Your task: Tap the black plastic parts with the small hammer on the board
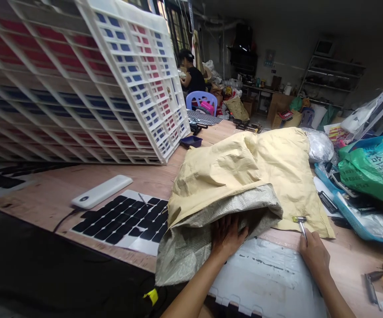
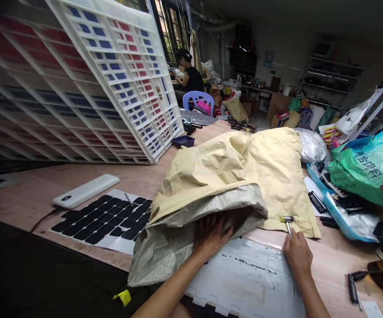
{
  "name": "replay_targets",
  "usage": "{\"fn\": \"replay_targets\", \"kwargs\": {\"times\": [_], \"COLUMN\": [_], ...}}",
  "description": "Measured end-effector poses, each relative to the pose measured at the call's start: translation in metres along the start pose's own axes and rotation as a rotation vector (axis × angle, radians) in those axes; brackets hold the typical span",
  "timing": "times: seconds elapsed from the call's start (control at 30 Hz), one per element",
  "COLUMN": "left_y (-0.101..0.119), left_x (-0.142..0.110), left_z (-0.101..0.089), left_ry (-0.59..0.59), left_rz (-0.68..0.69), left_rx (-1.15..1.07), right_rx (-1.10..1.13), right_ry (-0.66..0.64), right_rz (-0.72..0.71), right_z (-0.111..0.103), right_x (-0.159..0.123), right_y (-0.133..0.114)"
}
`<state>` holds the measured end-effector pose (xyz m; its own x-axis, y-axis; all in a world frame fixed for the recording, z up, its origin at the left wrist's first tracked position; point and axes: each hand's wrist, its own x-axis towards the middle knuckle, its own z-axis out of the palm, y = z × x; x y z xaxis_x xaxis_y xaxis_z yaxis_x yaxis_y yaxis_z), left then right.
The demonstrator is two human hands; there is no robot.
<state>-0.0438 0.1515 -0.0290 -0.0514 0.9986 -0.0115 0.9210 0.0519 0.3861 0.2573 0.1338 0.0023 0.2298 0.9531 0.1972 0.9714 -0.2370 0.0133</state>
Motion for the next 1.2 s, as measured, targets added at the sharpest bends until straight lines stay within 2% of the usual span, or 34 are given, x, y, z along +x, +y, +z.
{"fn": "replay_targets", "kwargs": {"times": [0.37,0.87,1.2], "left_y": [0.0,0.001,0.001], "left_x": [0.001,0.001,0.002], "left_z": [0.0,-0.006,-0.003], "left_ry": [-0.001,-0.063,-0.068], "left_rz": [-0.012,0.002,-0.004], "left_rx": [0.003,-0.009,0.004], "right_rx": [0.01,-0.005,0.016], "right_ry": [0.008,0.002,0.016], "right_rz": [-0.005,-0.001,-0.05], "right_z": [-0.002,-0.006,0.004], "right_x": [0.002,0.001,0.003], "right_y": [-0.001,-0.003,0.003]}}
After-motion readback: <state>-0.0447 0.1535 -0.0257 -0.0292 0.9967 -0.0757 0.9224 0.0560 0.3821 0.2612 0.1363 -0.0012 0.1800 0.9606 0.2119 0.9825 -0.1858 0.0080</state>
